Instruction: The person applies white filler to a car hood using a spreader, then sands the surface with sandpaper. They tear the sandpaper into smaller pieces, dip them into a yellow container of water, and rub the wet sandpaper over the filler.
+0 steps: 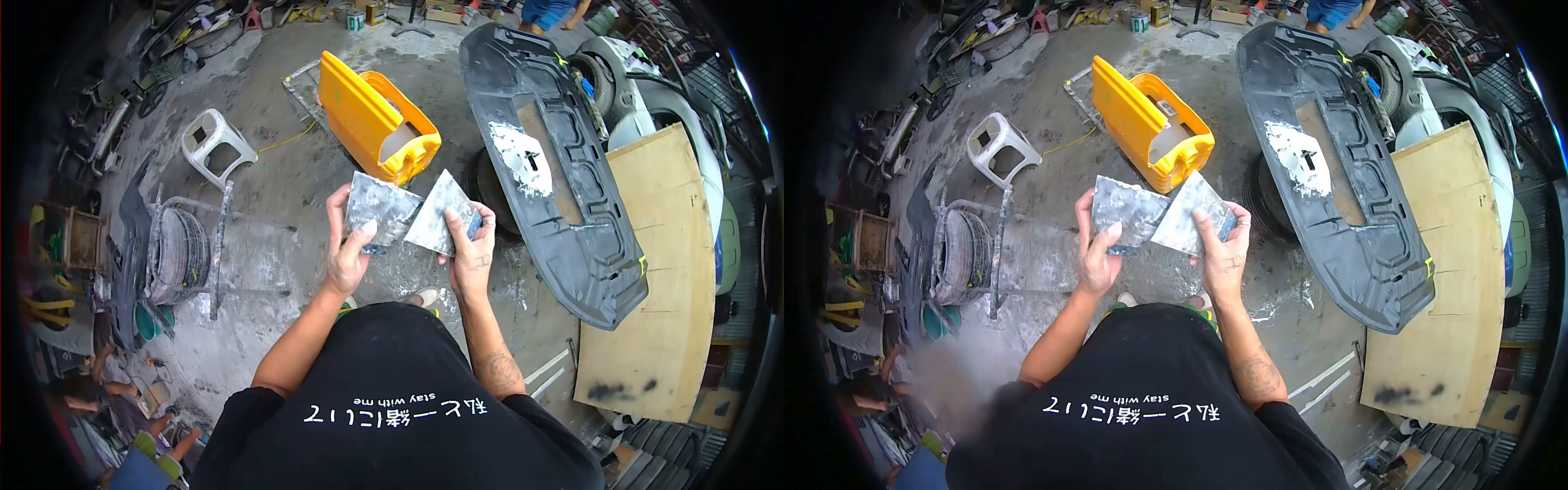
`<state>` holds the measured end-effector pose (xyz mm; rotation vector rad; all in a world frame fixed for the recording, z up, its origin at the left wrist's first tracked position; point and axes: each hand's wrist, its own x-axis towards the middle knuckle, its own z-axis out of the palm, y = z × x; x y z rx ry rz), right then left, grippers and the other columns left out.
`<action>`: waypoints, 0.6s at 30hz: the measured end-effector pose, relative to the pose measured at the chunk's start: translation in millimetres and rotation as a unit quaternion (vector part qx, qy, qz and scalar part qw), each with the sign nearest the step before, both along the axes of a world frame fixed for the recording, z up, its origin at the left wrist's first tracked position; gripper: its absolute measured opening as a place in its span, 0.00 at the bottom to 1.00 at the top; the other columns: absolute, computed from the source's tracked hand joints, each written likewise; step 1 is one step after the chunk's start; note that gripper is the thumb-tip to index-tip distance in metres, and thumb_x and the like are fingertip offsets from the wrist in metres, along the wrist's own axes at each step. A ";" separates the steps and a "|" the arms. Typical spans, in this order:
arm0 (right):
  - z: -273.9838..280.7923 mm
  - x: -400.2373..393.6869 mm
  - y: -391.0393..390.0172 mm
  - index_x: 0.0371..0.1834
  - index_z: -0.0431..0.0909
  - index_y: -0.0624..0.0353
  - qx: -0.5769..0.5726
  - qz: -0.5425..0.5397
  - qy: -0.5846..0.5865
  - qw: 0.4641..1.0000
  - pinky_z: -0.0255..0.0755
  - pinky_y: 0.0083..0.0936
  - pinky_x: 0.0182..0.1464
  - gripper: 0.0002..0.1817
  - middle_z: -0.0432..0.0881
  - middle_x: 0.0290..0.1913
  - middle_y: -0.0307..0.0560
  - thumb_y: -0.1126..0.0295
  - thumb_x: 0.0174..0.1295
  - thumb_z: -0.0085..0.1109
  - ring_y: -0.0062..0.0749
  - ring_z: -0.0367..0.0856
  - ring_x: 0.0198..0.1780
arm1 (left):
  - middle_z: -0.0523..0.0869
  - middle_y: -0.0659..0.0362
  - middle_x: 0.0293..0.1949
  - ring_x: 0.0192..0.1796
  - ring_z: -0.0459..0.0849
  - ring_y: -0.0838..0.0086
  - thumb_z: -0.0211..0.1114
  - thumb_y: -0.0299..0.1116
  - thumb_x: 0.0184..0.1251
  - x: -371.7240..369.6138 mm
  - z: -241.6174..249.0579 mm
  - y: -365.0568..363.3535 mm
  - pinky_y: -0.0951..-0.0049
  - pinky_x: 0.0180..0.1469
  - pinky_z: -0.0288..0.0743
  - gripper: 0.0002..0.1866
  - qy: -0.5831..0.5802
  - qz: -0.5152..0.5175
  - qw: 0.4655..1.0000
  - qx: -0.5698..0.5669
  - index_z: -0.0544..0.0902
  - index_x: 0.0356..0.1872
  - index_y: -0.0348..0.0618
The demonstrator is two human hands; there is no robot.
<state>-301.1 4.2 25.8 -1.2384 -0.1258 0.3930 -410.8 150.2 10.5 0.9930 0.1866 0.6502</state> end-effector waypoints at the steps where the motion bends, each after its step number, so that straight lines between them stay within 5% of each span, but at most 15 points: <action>1: 0.1 -1.7 1.0 0.56 0.63 0.56 0.001 -0.002 0.000 1.000 0.65 0.16 0.14 0.21 0.81 0.40 0.43 0.71 0.69 0.66 0.17 0.79 0.24 | 0.76 0.49 0.60 0.65 0.77 0.61 0.57 0.28 0.63 -0.8 -3.8 -4.1 0.57 0.70 0.70 0.35 0.007 0.029 0.999 0.025 0.57 0.72 0.46; 6: 5.4 -9.5 2.6 0.56 0.63 0.54 -0.061 -0.015 -0.050 0.997 0.63 0.13 0.14 0.22 0.78 0.39 0.40 0.67 0.69 0.67 0.14 0.77 0.25 | 0.70 0.50 0.62 0.62 0.72 0.67 0.61 0.31 0.63 -10.7 13.8 -17.5 0.65 0.68 0.66 0.36 0.052 0.102 0.972 0.207 0.58 0.71 0.35; 11: 10.9 -10.0 -0.4 0.56 0.63 0.53 -0.121 -0.026 -0.084 0.989 0.62 0.13 0.15 0.23 0.77 0.38 0.38 0.64 0.68 0.69 0.13 0.74 0.24 | 0.71 0.46 0.64 0.66 0.73 0.65 0.61 0.27 0.68 -16.3 3.2 -7.9 0.62 0.70 0.66 0.35 0.034 0.066 0.958 0.279 0.55 0.73 0.35; 13: 6.1 -7.5 -3.9 0.56 0.64 0.56 -0.136 -0.029 -0.146 0.979 0.73 0.18 0.32 0.25 0.77 0.39 0.40 0.66 0.65 0.71 0.17 0.77 0.33 | 0.71 0.46 0.64 0.66 0.73 0.65 0.60 0.26 0.68 -18.2 2.8 -3.4 0.63 0.70 0.66 0.35 0.031 0.053 0.959 0.275 0.56 0.73 0.35; 18: 0.6 -4.5 -7.8 0.56 0.65 0.57 -0.144 -0.010 -0.141 0.979 0.73 0.18 0.39 0.25 0.76 0.40 0.41 0.67 0.65 0.72 0.18 0.75 0.37 | 0.72 0.48 0.64 0.65 0.74 0.66 0.59 0.27 0.67 -17.0 8.2 4.2 0.63 0.70 0.66 0.33 0.060 0.034 0.945 0.321 0.59 0.72 0.34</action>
